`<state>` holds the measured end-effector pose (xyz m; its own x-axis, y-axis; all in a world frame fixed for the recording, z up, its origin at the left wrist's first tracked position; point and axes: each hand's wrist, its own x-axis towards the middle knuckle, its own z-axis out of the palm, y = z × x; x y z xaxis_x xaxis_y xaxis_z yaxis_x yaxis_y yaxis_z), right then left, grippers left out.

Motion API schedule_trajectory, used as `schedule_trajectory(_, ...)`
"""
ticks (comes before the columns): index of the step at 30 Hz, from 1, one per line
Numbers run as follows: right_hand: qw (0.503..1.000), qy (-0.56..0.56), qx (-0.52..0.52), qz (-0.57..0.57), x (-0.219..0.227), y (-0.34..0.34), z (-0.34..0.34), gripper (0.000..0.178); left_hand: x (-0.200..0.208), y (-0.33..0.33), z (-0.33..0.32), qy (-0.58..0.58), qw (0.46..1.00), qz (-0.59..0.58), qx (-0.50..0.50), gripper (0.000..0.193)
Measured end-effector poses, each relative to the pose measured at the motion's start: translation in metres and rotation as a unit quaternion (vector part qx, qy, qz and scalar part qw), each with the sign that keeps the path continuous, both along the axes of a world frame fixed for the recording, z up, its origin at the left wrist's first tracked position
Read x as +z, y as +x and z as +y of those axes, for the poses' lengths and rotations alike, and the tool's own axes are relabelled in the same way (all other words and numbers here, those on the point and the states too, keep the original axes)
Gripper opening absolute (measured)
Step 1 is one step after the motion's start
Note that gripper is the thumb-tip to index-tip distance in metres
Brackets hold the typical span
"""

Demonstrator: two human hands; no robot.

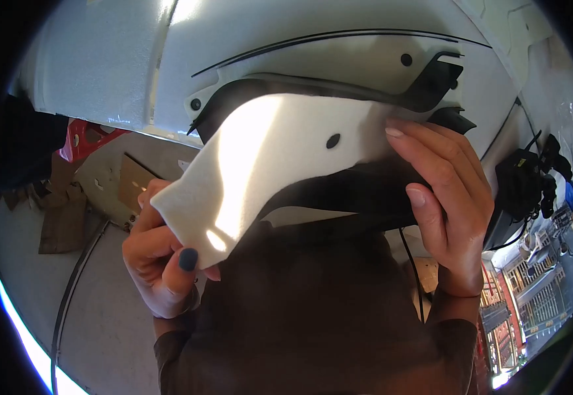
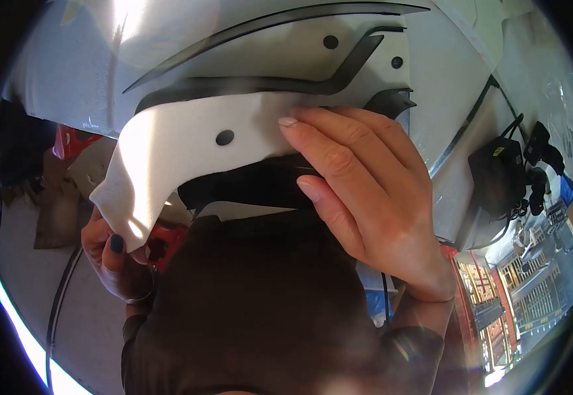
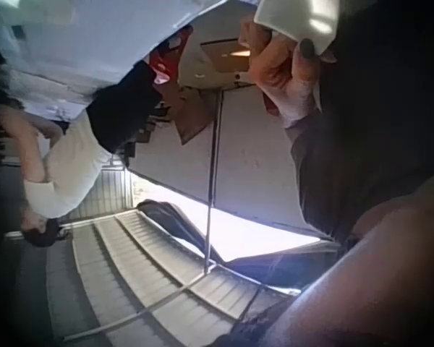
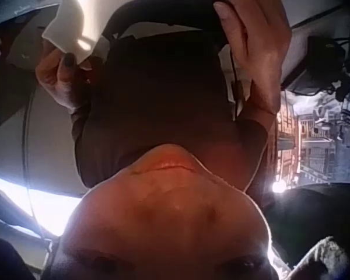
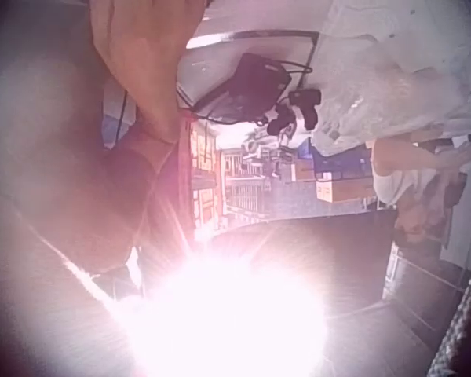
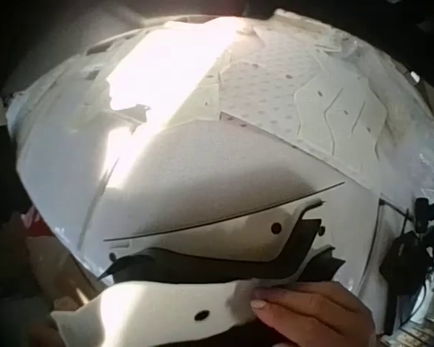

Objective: Assembling white foam inserts into black plastic components at a factory workstation.

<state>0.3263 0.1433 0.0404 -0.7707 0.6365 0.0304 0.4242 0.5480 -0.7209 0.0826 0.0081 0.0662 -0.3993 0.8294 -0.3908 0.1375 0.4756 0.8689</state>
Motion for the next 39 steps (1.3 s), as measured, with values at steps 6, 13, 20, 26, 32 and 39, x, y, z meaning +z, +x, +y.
schedule_trajectory(6,0.998,0.004,-0.011,-0.054,-0.002,-0.007,-0.002,0.033,-0.007,-0.01,0.007,-0.034,0.999,-0.008,0.013,0.034)
schedule_trajectory(13,0.994,0.009,0.009,-0.111,0.002,-0.015,-0.001,0.036,-0.011,-0.011,0.0,-0.065,0.998,-0.014,0.008,0.035)
schedule_trajectory(20,0.989,0.012,0.036,-0.141,0.003,-0.018,0.002,0.042,-0.02,-0.016,0.006,-0.066,0.998,-0.003,0.017,0.032)
schedule_trajectory(26,0.984,0.024,0.052,-0.169,0.004,-0.024,0.002,0.046,-0.03,-0.022,0.002,-0.062,0.998,-0.002,-0.01,0.028)
schedule_trajectory(32,0.984,0.018,0.064,-0.168,0.005,-0.025,0.005,0.045,-0.031,-0.024,0.003,-0.068,0.997,-0.002,-0.034,0.026)
schedule_trajectory(39,0.998,0.044,-0.022,-0.028,0.011,-0.024,0.008,0.024,-0.032,-0.024,0.006,-0.064,0.997,0.007,-0.041,0.026)
